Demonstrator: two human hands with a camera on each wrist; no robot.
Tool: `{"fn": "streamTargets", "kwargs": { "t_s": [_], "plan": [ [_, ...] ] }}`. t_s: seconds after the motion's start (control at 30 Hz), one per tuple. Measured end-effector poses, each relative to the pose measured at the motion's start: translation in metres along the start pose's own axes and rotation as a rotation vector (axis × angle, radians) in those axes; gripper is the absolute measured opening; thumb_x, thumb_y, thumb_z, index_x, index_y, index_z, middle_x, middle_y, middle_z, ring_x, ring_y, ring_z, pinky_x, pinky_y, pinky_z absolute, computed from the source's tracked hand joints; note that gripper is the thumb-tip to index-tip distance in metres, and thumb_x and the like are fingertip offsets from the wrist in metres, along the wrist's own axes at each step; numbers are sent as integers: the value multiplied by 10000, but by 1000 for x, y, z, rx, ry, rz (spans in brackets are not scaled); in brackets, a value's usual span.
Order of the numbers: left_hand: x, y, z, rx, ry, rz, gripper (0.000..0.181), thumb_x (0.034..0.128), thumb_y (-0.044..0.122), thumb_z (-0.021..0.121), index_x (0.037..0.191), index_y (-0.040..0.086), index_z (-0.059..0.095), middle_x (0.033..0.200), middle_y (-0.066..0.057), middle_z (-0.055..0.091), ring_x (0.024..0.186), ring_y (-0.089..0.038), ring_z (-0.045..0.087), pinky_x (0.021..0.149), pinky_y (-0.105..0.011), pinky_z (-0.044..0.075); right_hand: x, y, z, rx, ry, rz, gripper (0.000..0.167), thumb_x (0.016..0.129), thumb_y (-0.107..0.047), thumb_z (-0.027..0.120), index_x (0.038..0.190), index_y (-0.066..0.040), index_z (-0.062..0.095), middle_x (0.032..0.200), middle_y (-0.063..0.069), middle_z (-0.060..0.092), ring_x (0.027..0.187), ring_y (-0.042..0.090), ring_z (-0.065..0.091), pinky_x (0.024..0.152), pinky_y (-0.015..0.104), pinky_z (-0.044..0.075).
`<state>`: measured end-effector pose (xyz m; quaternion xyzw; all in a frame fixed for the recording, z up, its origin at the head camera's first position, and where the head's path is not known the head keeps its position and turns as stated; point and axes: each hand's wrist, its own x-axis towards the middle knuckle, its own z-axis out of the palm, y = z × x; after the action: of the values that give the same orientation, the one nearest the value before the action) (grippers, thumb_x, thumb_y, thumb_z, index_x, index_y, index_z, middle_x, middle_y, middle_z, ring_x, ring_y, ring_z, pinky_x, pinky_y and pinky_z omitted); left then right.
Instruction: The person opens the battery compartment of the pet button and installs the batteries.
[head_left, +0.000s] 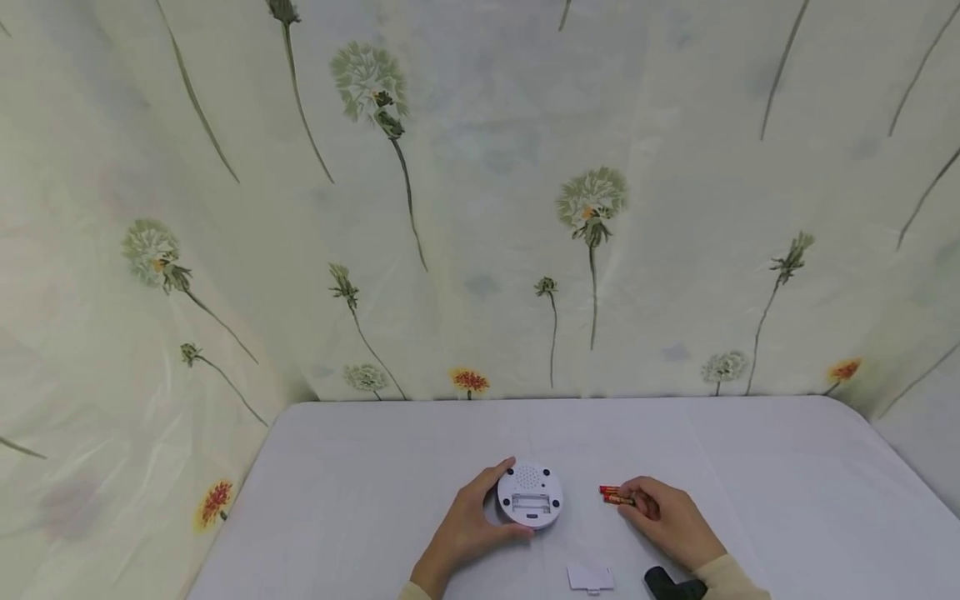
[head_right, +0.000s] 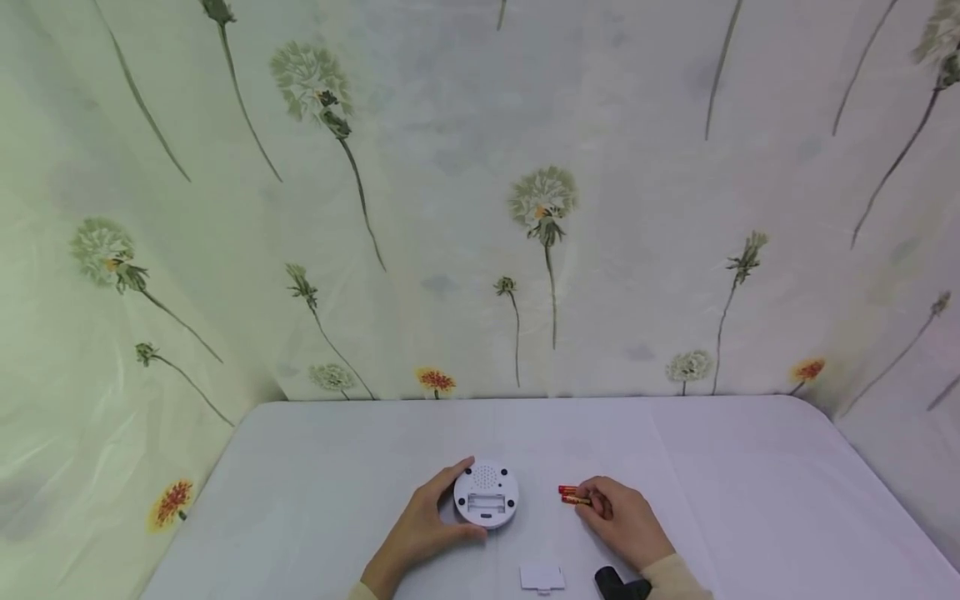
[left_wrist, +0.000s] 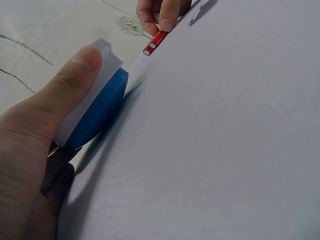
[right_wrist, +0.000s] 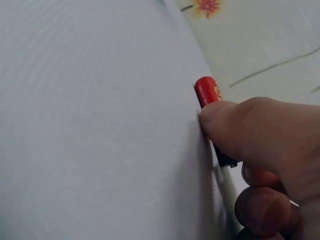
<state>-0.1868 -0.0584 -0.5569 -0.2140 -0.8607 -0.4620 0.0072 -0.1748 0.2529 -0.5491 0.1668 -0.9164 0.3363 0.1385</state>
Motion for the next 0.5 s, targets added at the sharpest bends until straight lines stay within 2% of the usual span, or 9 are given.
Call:
{"fn": "streamTargets", "kwargs": {
  "t_s": [0.17,0.37,0.5],
  "plan": [
    [1,1,0,3,-1,-6,968,618,540,803,1444,264,382,1427,104,453,1338,-113,424,1116,-357,369,-1,-1,0,-24,17,-27,229,736,-54,774,868,-191,646,624,-166,418,533,-71,329,461,137,331],
    [-1,1,0,1,-11,-25,970,616,548,800,1445,271,379,1433,106,447,1342,-115,418,1121,-355,364,-4,-2,0,-27,-1,7,210,751,-75,768,870,-197,645,626,-163,414,535,-65,329,464,142,325],
    [-1,1,0,0,-11,-15,967,620,539,802,1445,265,380,1431,100,451,1344,-114,417,1122,-349,362,-6,-3,0,-35,-9,22,214,750,-83,771,864,-206,639,628,-160,415,534,-59,334,462,146,325]
  ]
}}
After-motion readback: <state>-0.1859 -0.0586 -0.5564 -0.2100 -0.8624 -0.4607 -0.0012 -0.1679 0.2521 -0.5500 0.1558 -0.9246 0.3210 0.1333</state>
